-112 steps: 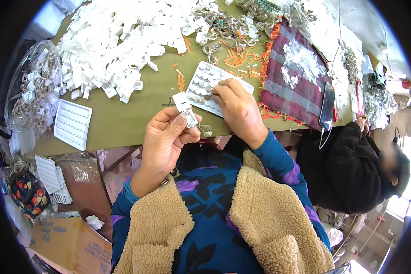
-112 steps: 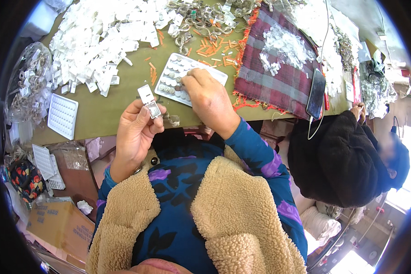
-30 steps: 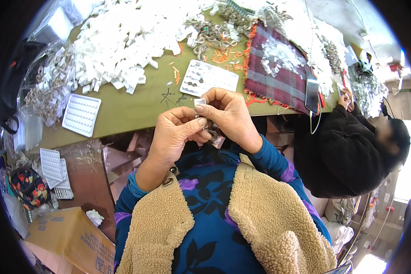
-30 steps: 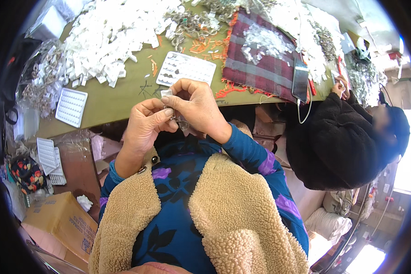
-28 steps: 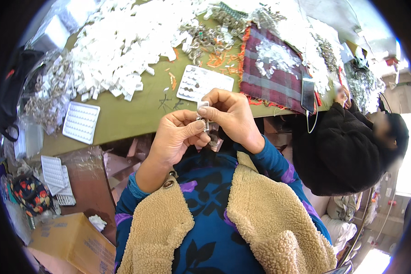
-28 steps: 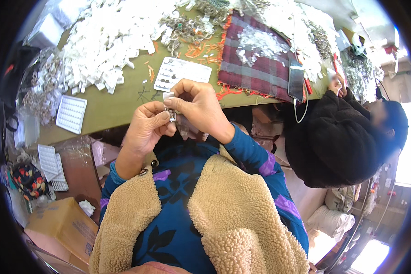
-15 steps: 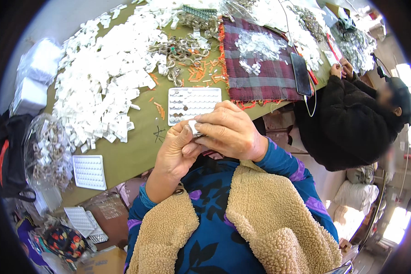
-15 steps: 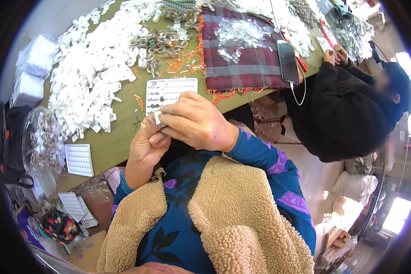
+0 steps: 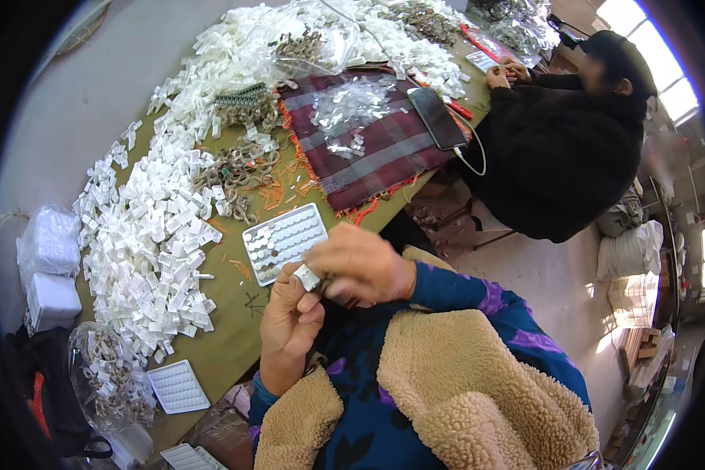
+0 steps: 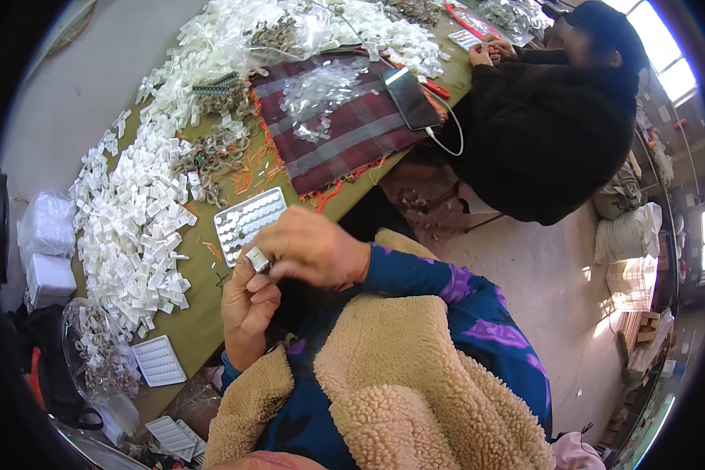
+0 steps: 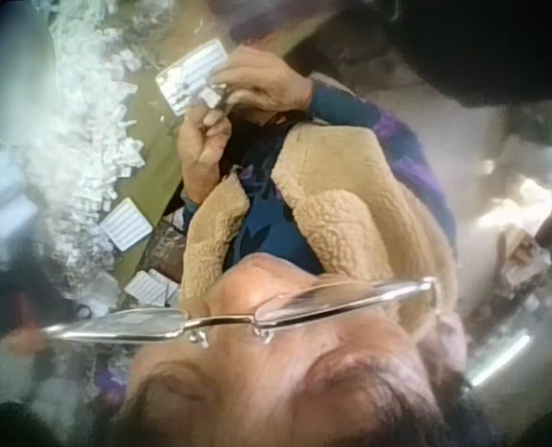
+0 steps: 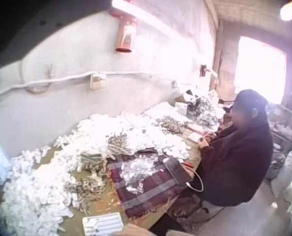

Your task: The person repeatedly picks small white plastic housings and metal components from a cluttered table, inserts the metal parts into the housings, and places the assembled units into a white tray. The process is continuous and repetitive throughout the clip.

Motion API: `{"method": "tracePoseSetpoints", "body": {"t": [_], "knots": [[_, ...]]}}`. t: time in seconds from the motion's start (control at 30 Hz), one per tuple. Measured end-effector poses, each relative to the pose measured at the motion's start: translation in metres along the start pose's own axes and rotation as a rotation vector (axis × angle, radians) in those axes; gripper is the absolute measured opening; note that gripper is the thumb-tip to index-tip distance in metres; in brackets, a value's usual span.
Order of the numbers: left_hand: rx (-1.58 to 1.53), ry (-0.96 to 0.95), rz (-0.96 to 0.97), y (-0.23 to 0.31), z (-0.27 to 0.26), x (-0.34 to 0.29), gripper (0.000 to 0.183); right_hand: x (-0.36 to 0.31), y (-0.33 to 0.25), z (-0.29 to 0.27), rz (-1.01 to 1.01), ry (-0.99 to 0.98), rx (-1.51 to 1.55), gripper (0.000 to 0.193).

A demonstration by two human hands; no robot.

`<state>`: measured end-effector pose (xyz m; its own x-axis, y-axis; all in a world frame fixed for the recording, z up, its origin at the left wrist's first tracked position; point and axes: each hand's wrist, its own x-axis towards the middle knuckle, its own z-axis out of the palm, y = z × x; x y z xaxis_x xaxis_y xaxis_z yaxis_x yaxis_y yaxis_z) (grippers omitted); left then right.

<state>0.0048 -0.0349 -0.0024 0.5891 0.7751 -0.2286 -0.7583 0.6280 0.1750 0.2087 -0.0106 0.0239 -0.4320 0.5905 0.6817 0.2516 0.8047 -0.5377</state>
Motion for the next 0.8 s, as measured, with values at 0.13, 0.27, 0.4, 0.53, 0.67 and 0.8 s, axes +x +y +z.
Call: {"method": "tracePoseSetpoints", "body": {"t": [0.13, 0.27, 0.4, 0.53, 0.67, 0.8], "knots": [[0.066, -0.118, 0.047, -0.017, -0.006, 0.0, 0.022, -0.011, 0.056, -0.039, 0.588, 0.372, -0.148, 0.013], [0.163, -0.113, 0.077, -0.032, -0.003, 0.001, 0.025, -0.02, 0.117, -0.078, 0.603, 0.32, -0.396, 0.011], [0.281, 0.003, 0.143, -0.041, 0.01, 0.008, 0.027, -0.012, 0.156, -0.094, 0.549, 0.303, -0.366, 0.011], [0.336, 0.025, 0.193, -0.046, 0.025, 0.017, 0.03, 0.005, 0.172, -0.097, 0.495, 0.225, -0.341, 0.012], [0.336, 0.093, 0.221, -0.056, 0.03, 0.033, 0.027, 0.007, 0.172, -0.094, 0.488, 0.062, -0.383, 0.018], [0.348, 0.178, 0.192, -0.062, 0.031, 0.054, 0.024, -0.011, 0.165, -0.108, 0.474, 0.102, -0.364, 0.019]]}}
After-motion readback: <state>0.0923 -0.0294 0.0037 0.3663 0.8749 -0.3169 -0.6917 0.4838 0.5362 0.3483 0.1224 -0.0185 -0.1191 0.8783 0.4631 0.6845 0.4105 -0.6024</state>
